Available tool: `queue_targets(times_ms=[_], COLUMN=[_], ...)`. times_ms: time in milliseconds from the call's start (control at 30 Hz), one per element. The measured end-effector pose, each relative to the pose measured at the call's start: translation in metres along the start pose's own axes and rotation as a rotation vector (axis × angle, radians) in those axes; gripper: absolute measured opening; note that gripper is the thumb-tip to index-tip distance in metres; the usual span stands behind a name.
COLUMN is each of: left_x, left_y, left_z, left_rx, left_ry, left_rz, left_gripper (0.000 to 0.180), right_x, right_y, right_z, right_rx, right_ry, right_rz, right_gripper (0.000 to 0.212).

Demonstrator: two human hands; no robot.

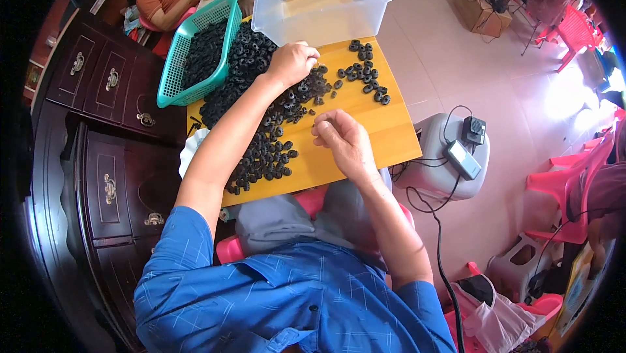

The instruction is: The person picks up a black plastic component and a small metal pin, inserts the pin into the component, and places the assembled piece onto the table. After repeating this process multiple times, the person clears the workspace by pushing the remaining items into containers.

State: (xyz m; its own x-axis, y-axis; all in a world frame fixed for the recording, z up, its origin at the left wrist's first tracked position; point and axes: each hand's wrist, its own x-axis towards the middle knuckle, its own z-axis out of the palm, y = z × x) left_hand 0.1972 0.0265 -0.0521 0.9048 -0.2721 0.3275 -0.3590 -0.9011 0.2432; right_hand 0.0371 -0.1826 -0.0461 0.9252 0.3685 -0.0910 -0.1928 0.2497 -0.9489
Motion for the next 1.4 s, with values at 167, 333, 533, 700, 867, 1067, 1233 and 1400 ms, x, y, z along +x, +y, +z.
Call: queue_targets(times_ms=[167, 333, 533, 700, 867, 1067, 1233, 1400], left_x=[0.014, 0.016, 0.006, -0.039, -0.101, -0.145, -0.15, -0.146], left_y=[0.005, 0.014, 0.015, 0.033, 0.048, 0.071, 0.08, 0.084], left_z=[0.007, 0.005, -0.014, -0.059, -0.079, -0.079, -0.081, -0.078], left_rx=[0.036, 0.047, -0.157, -0.602, -0.866, -1.028, -1.074, -1.016], left_ry=[-0.151, -0.194, -0.027, 0.037, 0.006, 0.01, 0.003, 0.008], left_rz=[0.059, 0.065, 0.013, -0.051, -0.251, -0.348, -0.357, -0.316], left_gripper=[0.014, 0.008, 0.01, 0.006, 0.005, 0.011, 0.01, 0.008], right_x=[-0.001, -0.003, 0.0, 0.001, 0.001, -0.003, -0.005, -0.002], right_y=[0.001, 0.0, 0.002, 0.003, 0.005, 0.002, 0.003, 0.007], right_z=[-0.005, -0.006, -0.004, -0.005, -0.004, 0.0, 0.006, 0.006], right_rx=[-0.022, -0.013, -0.089, -0.124, -0.147, -0.32, -0.259, -0.169], right_ry=[0.057, 0.048, 0.109, 0.143, 0.072, 0.012, -0.036, -0.049], right_rz=[-0.032, -0.038, -0.064, -0.082, -0.08, -0.059, -0.044, -0.083], right_gripper=[0.027, 0.03, 0.031, 0.027, 0.021, 0.026, 0.026, 0.021])
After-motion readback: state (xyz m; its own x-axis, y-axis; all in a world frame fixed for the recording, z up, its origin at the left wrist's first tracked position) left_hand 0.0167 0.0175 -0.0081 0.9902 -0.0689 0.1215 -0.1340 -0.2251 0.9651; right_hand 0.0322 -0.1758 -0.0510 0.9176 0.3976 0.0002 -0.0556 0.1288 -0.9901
